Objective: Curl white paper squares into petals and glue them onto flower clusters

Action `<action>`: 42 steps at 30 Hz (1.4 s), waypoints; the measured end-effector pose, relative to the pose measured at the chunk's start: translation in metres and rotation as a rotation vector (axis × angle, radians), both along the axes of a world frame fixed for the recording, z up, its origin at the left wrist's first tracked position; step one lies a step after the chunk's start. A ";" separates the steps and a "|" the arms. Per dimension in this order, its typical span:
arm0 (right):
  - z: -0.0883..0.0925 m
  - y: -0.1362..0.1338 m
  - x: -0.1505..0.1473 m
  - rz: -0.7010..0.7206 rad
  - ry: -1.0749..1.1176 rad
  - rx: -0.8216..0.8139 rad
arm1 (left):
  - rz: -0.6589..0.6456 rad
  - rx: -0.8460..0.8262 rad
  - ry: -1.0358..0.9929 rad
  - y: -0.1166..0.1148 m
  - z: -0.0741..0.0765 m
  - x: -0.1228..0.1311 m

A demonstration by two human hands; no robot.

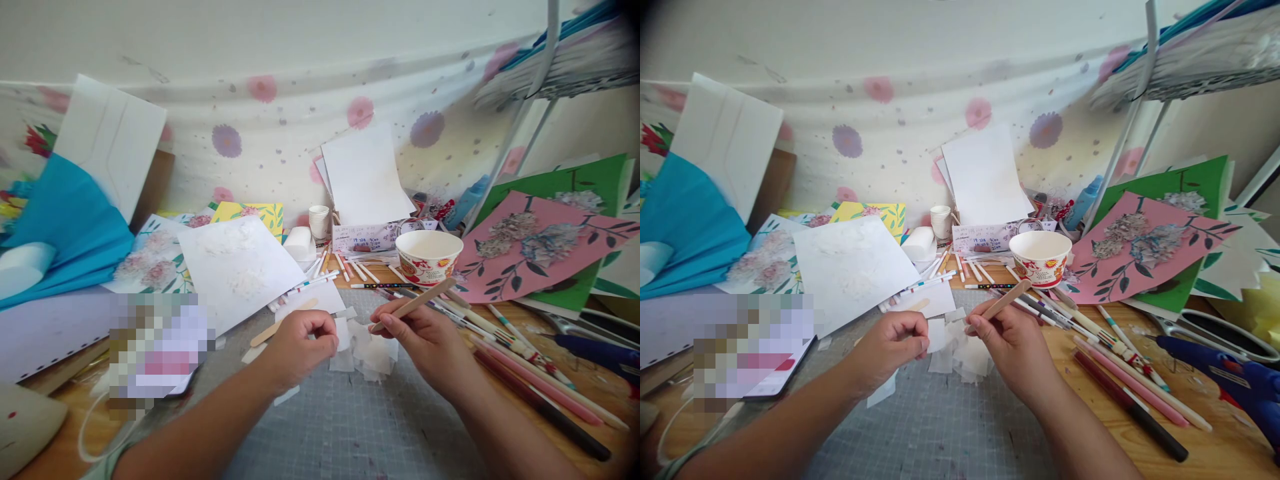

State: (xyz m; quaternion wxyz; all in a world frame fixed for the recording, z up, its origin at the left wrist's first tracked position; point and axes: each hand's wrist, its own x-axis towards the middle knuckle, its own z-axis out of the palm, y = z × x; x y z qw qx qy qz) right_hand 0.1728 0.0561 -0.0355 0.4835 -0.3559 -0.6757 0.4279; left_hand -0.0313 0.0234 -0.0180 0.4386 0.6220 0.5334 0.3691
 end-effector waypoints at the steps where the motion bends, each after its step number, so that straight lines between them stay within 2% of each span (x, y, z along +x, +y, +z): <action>1: -0.002 0.003 0.002 -0.009 -0.030 -0.004 | 0.004 0.000 0.012 0.001 0.001 -0.002; 6: -0.001 0.008 0.005 -0.002 -0.140 -0.006 | -0.005 0.041 0.103 0.004 0.001 -0.007; 8: 0.002 0.007 0.005 0.000 -0.172 0.013 | -0.050 0.084 0.167 0.005 0.000 -0.006; 13: 0.005 0.007 0.007 -0.035 -0.143 0.044 | -0.303 0.268 0.649 0.010 0.003 -0.013; 16: 0.004 0.007 0.009 -0.055 -0.118 0.045 | -0.332 0.217 0.741 0.014 0.015 -0.036; 19: 0.004 0.005 0.010 -0.038 -0.108 0.043 | -0.433 0.135 0.786 0.013 0.025 -0.057; 22: 0.002 0.004 0.009 0.008 -0.103 0.039 | -0.553 0.070 0.861 0.012 0.024 -0.065; 24: 0.002 0.004 0.009 0.032 -0.094 0.038 | -0.583 0.055 0.882 0.013 0.020 -0.063; 27: 0.002 0.003 0.008 0.057 -0.060 0.031 | -0.567 0.073 0.838 0.015 0.018 -0.059; 30: 0.004 0.000 0.005 0.101 0.007 0.020 | -0.533 0.137 0.760 0.013 0.025 -0.054; 33: 0.003 -0.006 0.000 0.178 0.107 0.003 | -0.436 0.142 0.483 0.008 0.031 -0.045; 36: 0.002 -0.012 -0.006 0.231 0.203 -0.021 | -0.308 0.031 0.142 0.003 0.028 -0.031; 39: 0.003 -0.018 -0.009 0.257 0.310 -0.060 | -0.192 -0.043 -0.009 0.000 0.021 -0.016; 42: 0.006 -0.022 -0.009 0.274 0.394 -0.090 | -0.149 -0.074 -0.085 -0.003 0.015 -0.008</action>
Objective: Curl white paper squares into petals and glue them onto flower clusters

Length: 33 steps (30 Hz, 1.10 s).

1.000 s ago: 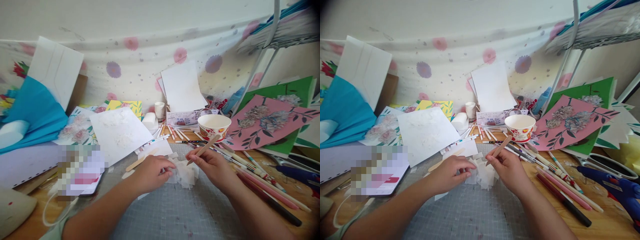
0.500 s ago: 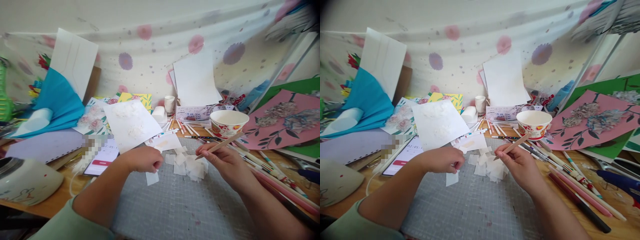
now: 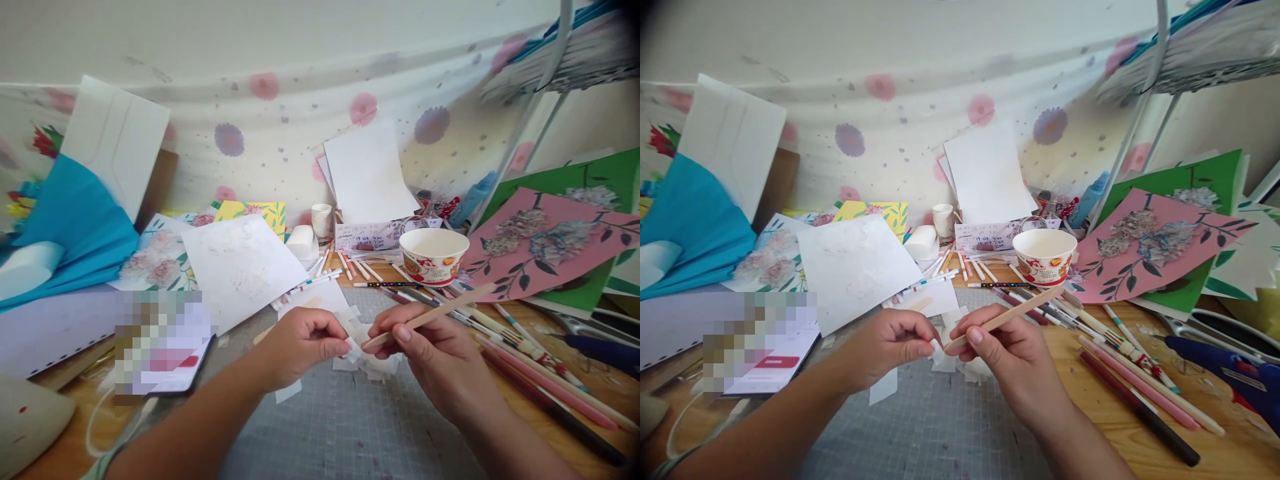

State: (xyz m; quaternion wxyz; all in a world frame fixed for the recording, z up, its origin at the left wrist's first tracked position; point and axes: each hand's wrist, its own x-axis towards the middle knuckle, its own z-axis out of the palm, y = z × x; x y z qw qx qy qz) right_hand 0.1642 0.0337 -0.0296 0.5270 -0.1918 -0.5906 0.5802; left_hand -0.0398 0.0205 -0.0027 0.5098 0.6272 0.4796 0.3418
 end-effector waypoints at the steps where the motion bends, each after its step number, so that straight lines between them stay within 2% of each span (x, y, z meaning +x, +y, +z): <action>1: 0.001 -0.001 0.000 0.003 0.010 0.005 | 0.002 -0.004 -0.009 -0.001 -0.001 0.001; 10: 0.007 -0.013 0.001 -0.035 0.013 0.174 | 0.017 0.034 0.040 -0.003 -0.001 0.003; 17: 0.011 -0.012 0.000 -0.097 -0.183 0.254 | 0.004 0.069 0.042 -0.005 -0.005 0.004; 24: 0.014 -0.011 0.002 -0.148 -0.144 0.339 | 0.030 0.058 0.017 -0.005 -0.006 0.006; 29: 0.012 -0.012 0.001 -0.086 -0.142 0.349 | 0.018 -0.001 -0.078 -0.008 -0.007 0.011; 33: 0.011 -0.010 -0.002 -0.104 -0.155 0.299 | -0.015 -0.013 -0.167 -0.009 -0.008 0.013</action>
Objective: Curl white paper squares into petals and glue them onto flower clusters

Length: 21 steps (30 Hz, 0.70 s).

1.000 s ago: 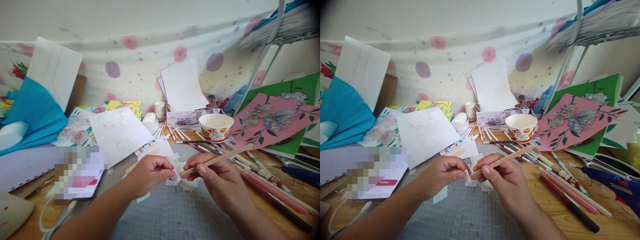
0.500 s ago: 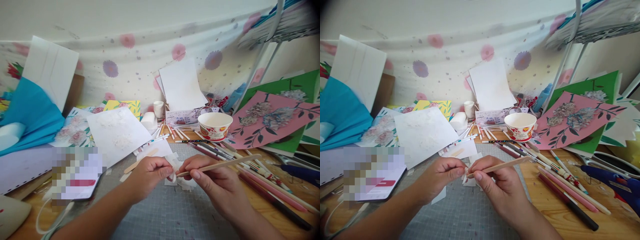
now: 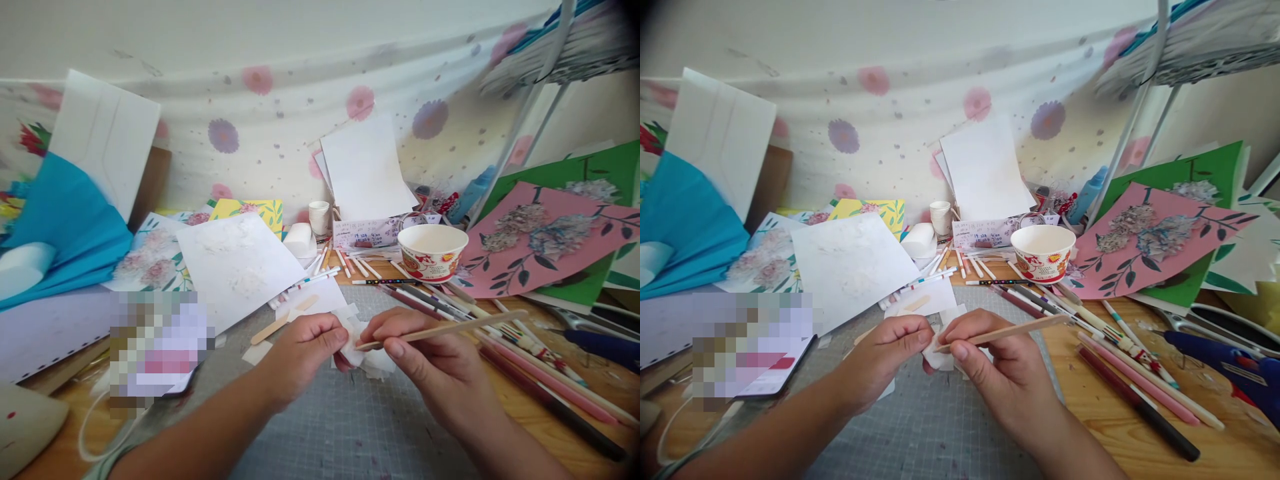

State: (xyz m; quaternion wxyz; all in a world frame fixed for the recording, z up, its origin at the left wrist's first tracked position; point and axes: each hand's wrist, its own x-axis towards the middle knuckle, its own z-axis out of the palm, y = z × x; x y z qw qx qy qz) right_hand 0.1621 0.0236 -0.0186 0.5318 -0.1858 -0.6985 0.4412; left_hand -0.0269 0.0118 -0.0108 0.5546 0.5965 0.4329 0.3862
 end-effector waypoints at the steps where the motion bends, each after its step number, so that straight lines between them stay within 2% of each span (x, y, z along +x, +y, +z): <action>1: 0.000 0.000 0.000 -0.003 0.001 -0.009 | -0.003 0.000 -0.021 0.000 -0.001 0.000; 4: 0.000 0.001 -0.001 -0.016 -0.005 -0.017 | 0.000 -0.002 -0.056 0.000 -0.003 0.000; 21: -0.001 0.002 -0.004 0.014 0.072 -0.080 | -0.009 0.067 0.037 -0.001 -0.001 0.000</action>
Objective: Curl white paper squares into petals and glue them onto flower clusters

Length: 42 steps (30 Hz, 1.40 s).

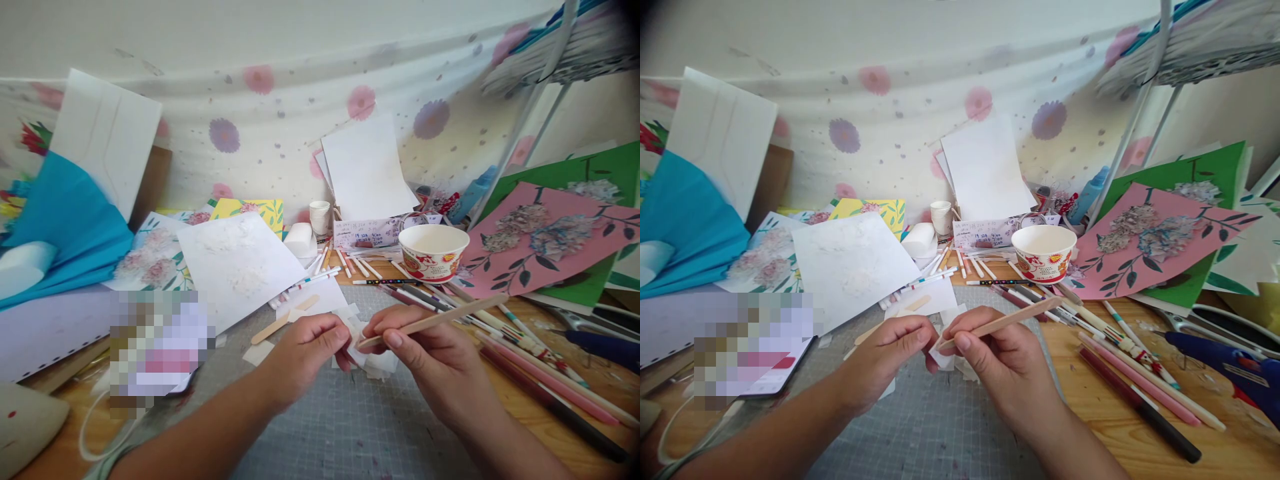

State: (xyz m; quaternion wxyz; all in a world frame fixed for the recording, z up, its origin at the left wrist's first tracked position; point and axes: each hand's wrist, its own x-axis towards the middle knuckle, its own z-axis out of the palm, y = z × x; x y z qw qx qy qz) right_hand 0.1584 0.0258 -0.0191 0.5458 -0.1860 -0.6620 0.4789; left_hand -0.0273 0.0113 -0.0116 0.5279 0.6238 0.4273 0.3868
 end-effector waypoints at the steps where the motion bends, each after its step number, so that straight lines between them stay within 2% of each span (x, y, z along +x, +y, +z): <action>1: 0.000 0.000 0.000 0.013 0.006 -0.015 | 0.010 0.009 0.001 0.000 0.000 -0.001; 7: -0.002 0.002 0.001 0.037 -0.005 -0.070 | 0.041 0.038 0.073 0.000 -0.004 -0.004; 14: -0.003 0.002 0.002 0.081 -0.029 -0.133 | 0.042 -0.048 0.035 0.001 -0.004 -0.002; 22: -0.002 0.011 0.010 0.001 -0.061 -0.187 | 0.114 -0.082 -0.030 0.005 0.004 -0.004; 27: -0.007 0.025 0.022 -0.168 -0.307 -0.174 | 0.203 -0.098 -0.028 0.008 0.009 -0.005; 31: -0.014 0.037 0.027 -0.193 -0.480 -0.139 | 0.271 -0.067 -0.043 0.011 0.010 -0.009; 34: -0.016 0.040 0.026 -0.213 -0.535 -0.063 | 0.258 -0.047 -0.042 0.011 0.010 -0.010; 39: -0.010 0.031 0.023 -0.342 -0.372 0.090 | 0.222 -0.097 -0.025 0.008 0.006 -0.003; 42: -0.004 0.020 0.017 -0.266 -0.198 0.140 | 0.200 -0.117 -0.045 0.005 0.003 0.001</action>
